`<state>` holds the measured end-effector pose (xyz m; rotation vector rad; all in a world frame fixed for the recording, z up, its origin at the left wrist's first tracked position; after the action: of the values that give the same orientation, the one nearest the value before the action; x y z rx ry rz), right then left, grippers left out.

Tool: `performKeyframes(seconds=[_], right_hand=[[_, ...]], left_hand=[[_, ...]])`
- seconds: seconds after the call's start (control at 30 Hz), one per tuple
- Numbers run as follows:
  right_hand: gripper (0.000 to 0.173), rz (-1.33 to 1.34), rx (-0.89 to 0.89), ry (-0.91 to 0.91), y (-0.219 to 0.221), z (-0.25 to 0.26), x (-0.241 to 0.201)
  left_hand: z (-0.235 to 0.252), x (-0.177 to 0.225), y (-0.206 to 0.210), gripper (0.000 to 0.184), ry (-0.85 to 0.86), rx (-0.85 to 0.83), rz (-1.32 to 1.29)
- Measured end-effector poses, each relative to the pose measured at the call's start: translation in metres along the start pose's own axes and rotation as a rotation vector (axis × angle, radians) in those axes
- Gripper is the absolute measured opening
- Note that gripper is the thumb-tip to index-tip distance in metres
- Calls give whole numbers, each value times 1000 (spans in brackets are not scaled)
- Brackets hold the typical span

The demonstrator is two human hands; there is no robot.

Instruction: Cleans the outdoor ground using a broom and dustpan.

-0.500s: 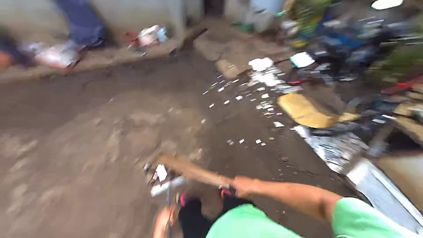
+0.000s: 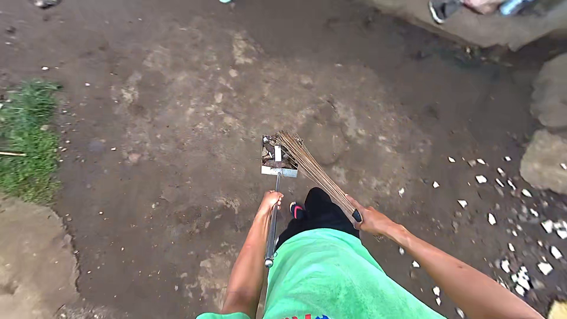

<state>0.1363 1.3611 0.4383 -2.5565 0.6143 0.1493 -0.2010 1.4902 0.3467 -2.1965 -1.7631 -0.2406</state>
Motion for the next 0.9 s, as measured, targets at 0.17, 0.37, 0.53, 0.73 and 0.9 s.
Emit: performKeyframes(seconds=[0.17,0.37,0.53,0.73,0.9], right_hand=[[112,-87,-23,-111,-148,113,-115],[112,-232,-74,-286,-334,269,-273],[111,-367,-99,-393,-470,365,-436],[113,-468,-102,-449,-587,500,-644],[114,-440,-112,-469,-669,587,-814]], left_hand=[[59,136,-91,5,18,69,-126],[126,310,-206,7,11,191,-303],[178,442,-312,7,-9,273,-484],[271,594,-468,8,21,334,-578],[335,723,-607,11,24,324,-589]])
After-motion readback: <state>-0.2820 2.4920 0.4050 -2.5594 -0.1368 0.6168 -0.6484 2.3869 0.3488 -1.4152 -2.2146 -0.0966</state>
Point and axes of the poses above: each hand's wrist, its own z-axis towards the middle knuckle, its own y-axis out of the palm, x = y × z, the point moved 2 cm from there along z, towards the middle knuckle, and after that the axes turned 4 degrees about x, right-handed, at the moved point
